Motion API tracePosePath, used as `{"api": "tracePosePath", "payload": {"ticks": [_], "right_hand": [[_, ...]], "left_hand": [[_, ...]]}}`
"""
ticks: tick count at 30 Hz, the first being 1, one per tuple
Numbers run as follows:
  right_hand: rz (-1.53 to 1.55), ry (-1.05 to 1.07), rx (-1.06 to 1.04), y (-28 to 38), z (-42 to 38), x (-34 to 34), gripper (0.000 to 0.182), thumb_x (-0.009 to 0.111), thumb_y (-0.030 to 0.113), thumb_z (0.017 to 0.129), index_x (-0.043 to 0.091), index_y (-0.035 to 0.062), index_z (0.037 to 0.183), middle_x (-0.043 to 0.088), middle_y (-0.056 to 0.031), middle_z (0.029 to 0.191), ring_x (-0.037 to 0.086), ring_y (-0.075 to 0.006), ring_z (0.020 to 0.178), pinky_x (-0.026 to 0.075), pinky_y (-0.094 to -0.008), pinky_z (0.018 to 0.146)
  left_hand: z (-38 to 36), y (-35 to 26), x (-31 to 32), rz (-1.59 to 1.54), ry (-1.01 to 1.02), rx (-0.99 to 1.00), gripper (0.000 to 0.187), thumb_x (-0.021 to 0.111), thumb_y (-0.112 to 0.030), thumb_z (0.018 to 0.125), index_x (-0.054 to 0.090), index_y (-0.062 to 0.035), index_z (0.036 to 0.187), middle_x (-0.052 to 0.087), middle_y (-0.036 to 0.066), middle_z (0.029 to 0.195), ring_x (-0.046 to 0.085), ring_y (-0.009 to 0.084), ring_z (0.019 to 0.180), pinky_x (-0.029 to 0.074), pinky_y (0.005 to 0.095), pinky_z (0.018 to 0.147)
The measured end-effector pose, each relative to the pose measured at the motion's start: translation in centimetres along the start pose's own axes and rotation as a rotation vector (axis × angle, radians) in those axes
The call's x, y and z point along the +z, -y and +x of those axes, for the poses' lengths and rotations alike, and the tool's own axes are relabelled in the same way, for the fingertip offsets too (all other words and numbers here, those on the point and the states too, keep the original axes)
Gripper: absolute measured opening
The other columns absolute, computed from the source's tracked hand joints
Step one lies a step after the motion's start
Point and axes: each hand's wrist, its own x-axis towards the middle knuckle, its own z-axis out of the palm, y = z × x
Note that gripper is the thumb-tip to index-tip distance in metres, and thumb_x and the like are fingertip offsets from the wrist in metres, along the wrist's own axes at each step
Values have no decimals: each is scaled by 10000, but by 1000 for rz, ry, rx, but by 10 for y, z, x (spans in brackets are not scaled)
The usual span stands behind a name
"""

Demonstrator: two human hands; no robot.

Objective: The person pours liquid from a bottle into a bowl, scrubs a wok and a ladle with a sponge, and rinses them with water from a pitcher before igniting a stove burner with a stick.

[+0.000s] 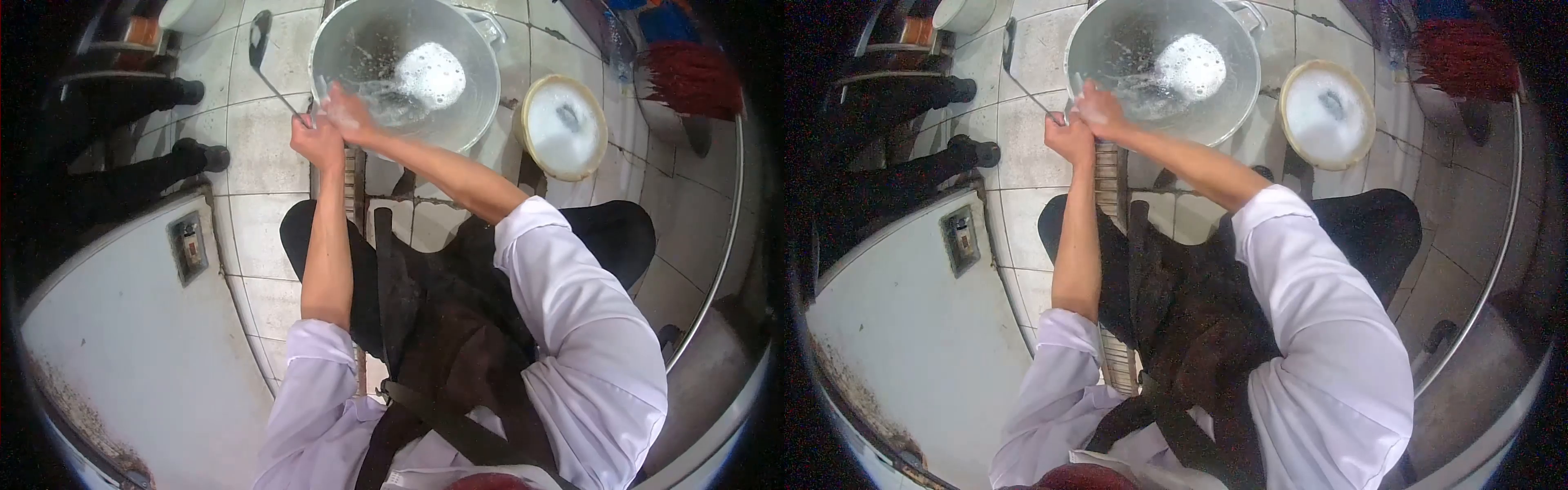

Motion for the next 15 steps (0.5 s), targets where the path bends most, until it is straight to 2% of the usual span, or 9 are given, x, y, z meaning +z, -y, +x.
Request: {"api": "tracePosePath", "payload": {"ticks": [2,4,6,8,11,13,15], "right_hand": [[-122,102,-110,-10,-30,-7,344,528,216,811,408,3,1054,586,-252,792,581,-407,805,464,-479,647],[-373,186,-211,-25,-64,-27,354,531,175,794,400,6,1075,579,-245,754,591,-394,771,461,-488,625],[-559,518,-291,-60,-80,-55,417,504,199,797,386,11,1150,586,-217,766,594,-384,766,467,-485,627],[-657,750,-278,-101,-92,-95,474,463,230,806,361,16,1217,598,-216,843,593,-371,786,478,-460,650],[-719,740,-201,-124,-93,-132,516,439,261,810,349,22,1258,595,-228,910,592,-365,824,483,-443,682],[-728,712,-35,-121,-88,-132,506,455,222,804,362,20,1258,587,-246,942,590,-361,847,474,-449,719],[-582,650,-169,-126,-82,-89,489,483,175,792,381,19,1244,585,-245,951,584,-374,861,471,-456,734]], "left_hand": [[-3,9,2,0,-49,-23,182,557,30,653,377,4,650,388,123,560,368,276,529,345,397,540],[-1,10,2,8,-56,-47,185,557,34,650,375,3,653,386,123,564,372,279,532,348,396,545],[1,11,2,17,-55,-61,188,558,37,648,373,2,656,383,123,569,376,283,536,350,394,551],[3,12,2,31,-47,-65,211,574,38,653,367,-1,664,380,128,579,387,297,546,355,389,561],[-1,6,5,-28,-17,-23,236,592,31,663,359,-4,670,390,141,586,404,314,549,356,391,561],[-4,-2,11,-17,-17,-29,240,597,29,667,360,-5,673,397,146,585,414,322,548,356,398,561],[-7,-4,9,3,-4,-40,244,603,26,671,361,-6,676,405,151,583,424,330,548,356,404,561]]}}
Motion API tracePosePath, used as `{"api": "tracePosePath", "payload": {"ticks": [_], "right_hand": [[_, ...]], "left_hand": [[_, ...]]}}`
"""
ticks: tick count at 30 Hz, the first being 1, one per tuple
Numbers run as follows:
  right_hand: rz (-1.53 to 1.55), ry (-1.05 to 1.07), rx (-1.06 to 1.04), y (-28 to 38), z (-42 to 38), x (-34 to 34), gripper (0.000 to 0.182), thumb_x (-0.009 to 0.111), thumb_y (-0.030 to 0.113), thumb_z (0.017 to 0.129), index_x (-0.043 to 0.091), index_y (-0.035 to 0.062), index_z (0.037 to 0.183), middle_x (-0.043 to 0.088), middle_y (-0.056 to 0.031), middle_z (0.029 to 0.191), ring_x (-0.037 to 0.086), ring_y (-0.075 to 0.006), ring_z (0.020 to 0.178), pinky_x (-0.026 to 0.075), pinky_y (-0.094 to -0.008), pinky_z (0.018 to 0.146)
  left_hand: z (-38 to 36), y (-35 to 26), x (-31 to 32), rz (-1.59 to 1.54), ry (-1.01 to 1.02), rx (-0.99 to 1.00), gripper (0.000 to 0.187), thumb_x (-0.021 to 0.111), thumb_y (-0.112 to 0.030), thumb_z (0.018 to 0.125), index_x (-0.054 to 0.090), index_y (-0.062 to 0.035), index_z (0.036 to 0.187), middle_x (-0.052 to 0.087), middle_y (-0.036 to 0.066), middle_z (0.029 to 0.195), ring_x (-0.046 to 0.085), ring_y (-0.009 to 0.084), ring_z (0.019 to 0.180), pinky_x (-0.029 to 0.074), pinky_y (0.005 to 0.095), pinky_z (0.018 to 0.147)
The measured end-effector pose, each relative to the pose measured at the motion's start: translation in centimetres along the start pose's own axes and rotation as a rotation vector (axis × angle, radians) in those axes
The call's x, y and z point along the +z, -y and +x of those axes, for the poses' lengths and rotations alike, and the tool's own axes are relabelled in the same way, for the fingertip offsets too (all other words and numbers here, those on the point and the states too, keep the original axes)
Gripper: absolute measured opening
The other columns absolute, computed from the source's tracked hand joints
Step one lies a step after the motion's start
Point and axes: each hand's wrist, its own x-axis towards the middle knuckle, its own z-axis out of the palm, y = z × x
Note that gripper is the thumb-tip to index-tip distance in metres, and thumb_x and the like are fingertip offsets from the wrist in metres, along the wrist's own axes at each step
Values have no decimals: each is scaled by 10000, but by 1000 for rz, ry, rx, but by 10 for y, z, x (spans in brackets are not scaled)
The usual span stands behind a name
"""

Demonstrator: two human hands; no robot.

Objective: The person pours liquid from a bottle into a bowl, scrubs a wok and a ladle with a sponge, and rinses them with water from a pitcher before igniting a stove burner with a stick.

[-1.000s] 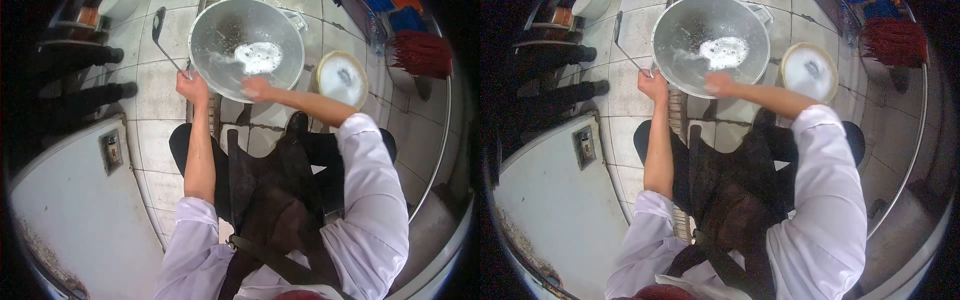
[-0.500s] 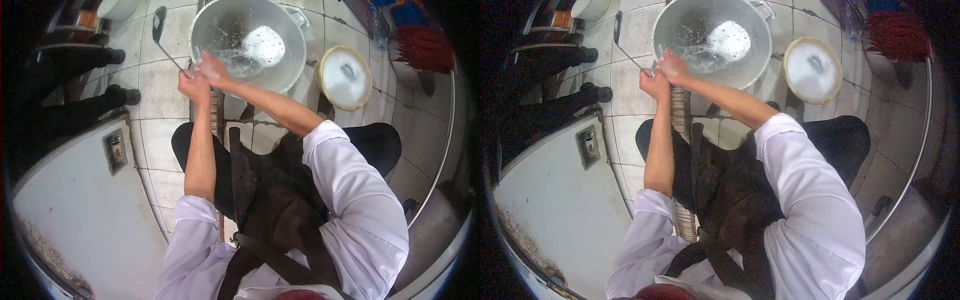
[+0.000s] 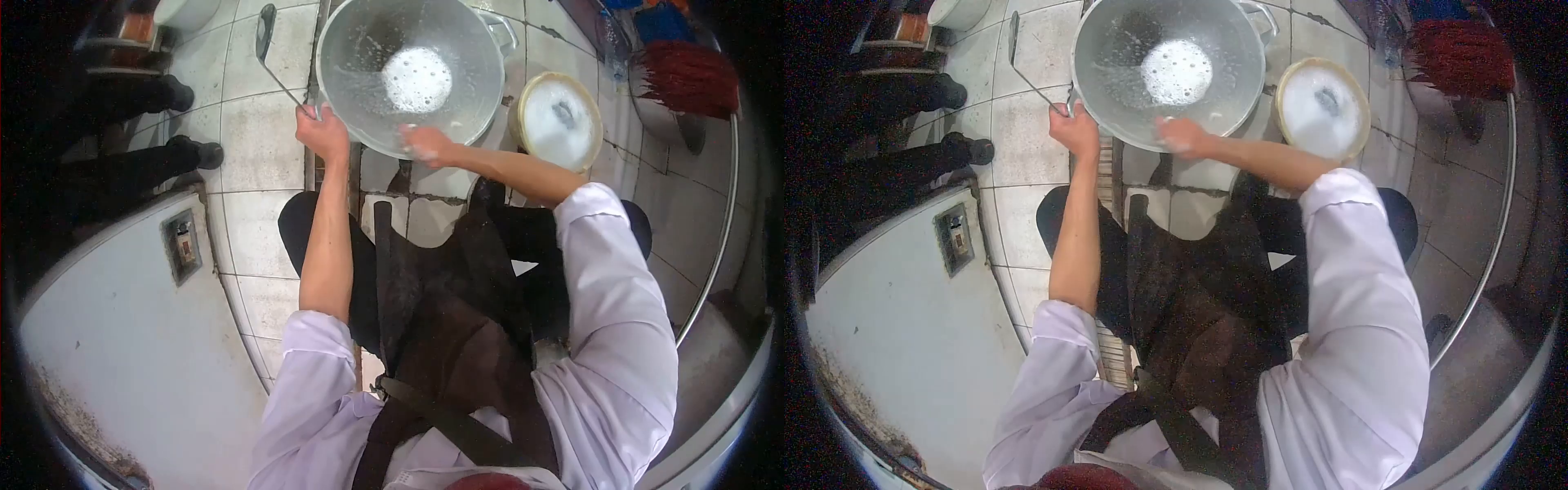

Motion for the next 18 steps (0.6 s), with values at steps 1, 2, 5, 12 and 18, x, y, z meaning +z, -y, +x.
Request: {"api": "tracePosePath", "payload": {"ticks": [1,2,5,12,18], "right_hand": [[131,-113,-3,20,15,0,466,497,157,788,396,17,1221,587,-237,954,581,-377,867,467,-457,731],[216,-211,16,43,33,-7,435,508,149,786,416,19,1191,591,-227,955,577,-379,874,464,-459,728],[351,-398,64,83,69,-26,363,525,144,786,464,26,1123,599,-206,955,570,-382,890,456,-463,722],[270,-129,-292,28,17,-21,268,572,198,756,549,68,990,617,-135,873,588,-325,854,461,-438,737],[-225,200,-26,-131,-40,-102,331,523,137,794,573,63,1113,601,-130,1078,579,-289,962,475,-370,824]], "left_hand": [[0,0,1,31,17,-17,240,600,29,671,363,-7,677,417,155,584,430,337,549,358,410,564],[1,0,1,64,33,-34,236,596,33,670,364,-9,679,428,158,585,436,345,550,359,416,567],[0,6,1,52,8,15,238,597,34,669,363,-10,675,434,159,584,428,357,550,359,422,570],[0,14,2,47,-5,-30,229,609,32,653,383,5,678,442,178,594,437,385,573,366,426,585],[5,39,8,117,-25,83,267,665,-8,615,402,0,658,448,133,596,425,295,552,384,397,584]]}}
